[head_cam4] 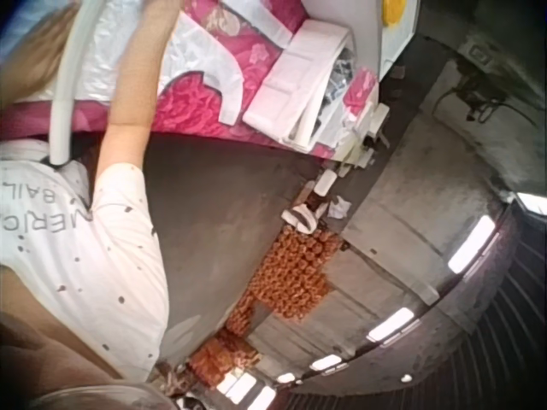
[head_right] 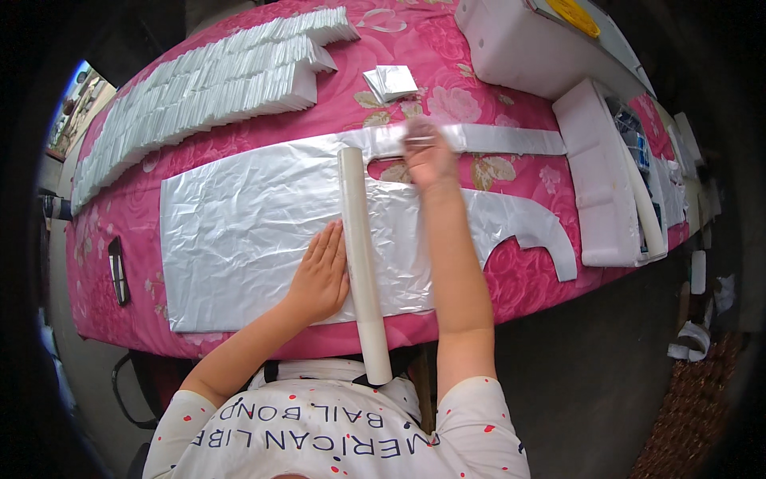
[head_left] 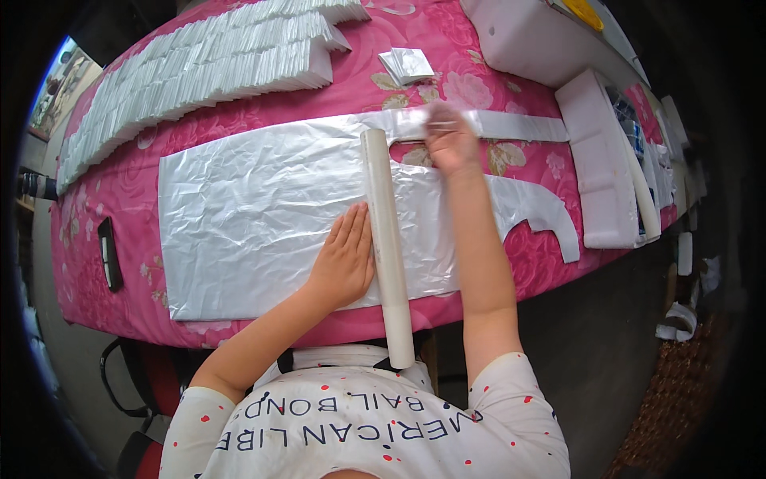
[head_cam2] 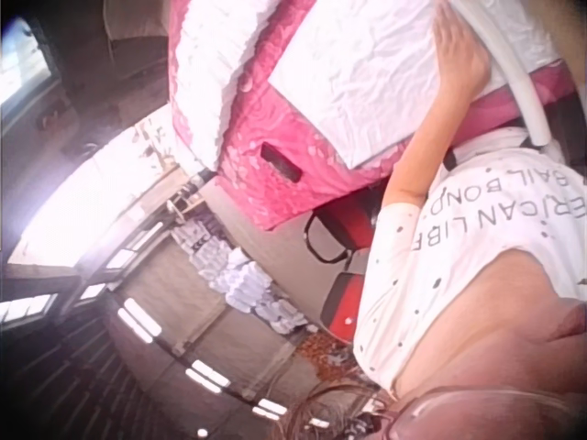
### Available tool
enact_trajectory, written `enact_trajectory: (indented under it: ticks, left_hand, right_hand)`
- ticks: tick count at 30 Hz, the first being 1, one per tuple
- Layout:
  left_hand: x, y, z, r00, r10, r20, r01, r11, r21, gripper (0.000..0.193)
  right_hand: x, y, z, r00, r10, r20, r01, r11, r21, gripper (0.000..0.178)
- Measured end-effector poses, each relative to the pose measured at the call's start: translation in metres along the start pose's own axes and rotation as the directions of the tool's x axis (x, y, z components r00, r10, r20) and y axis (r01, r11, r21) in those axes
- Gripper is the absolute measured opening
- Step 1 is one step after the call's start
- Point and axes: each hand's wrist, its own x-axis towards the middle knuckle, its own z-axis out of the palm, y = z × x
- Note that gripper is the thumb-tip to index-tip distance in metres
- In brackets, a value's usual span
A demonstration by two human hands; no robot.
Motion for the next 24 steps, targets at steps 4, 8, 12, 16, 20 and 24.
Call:
enact_trajectory:
  ticks: [4,8,12,16,20,24]
  left_hand:
    - [-0.003,-0.002,0.000,1.000,-0.009,-0.003,0.009,1.000,-0.013,0.060]
    - [0.000,0.001,0.000,1.000,0.015,-0.026,-0.016,1.000,-0.027,0.061]
    - [-0.003,0.000,0.003,0.999,-0.003,-0.036,0.002,0.999,-0.042,0.062]
    - [-0.004,-0.002,0.004,0.999,-0.027,-0.030,0.026,0.999,-0.042,0.062]
    - [-0.009,-0.008,0.020,0.985,0.019,-0.169,-0.039,0.993,-0.113,0.061]
    - [-0.005,-0.007,0.015,0.997,0.007,-0.079,-0.005,1.000,0.029,0.065]
  right_hand:
    - [0.003,-0.118,-0.021,0.978,-0.201,0.055,0.193,0.974,0.119,0.019]
    - [-0.025,-0.229,-0.036,0.871,-0.327,0.366,0.341,0.940,0.027,0.033]
    - [-0.042,-0.218,0.032,0.828,-0.350,0.438,0.429,0.899,-0.093,0.035]
    - [-0.065,-0.034,0.136,0.728,-0.630,0.270,0.607,0.410,-0.681,0.030]
    - [-0.087,0.171,0.134,0.674,-0.366,0.641,0.697,0.030,-0.716,0.030]
    - [-0.111,0.313,0.136,0.754,0.067,0.654,0.657,-0.089,-0.749,0.034]
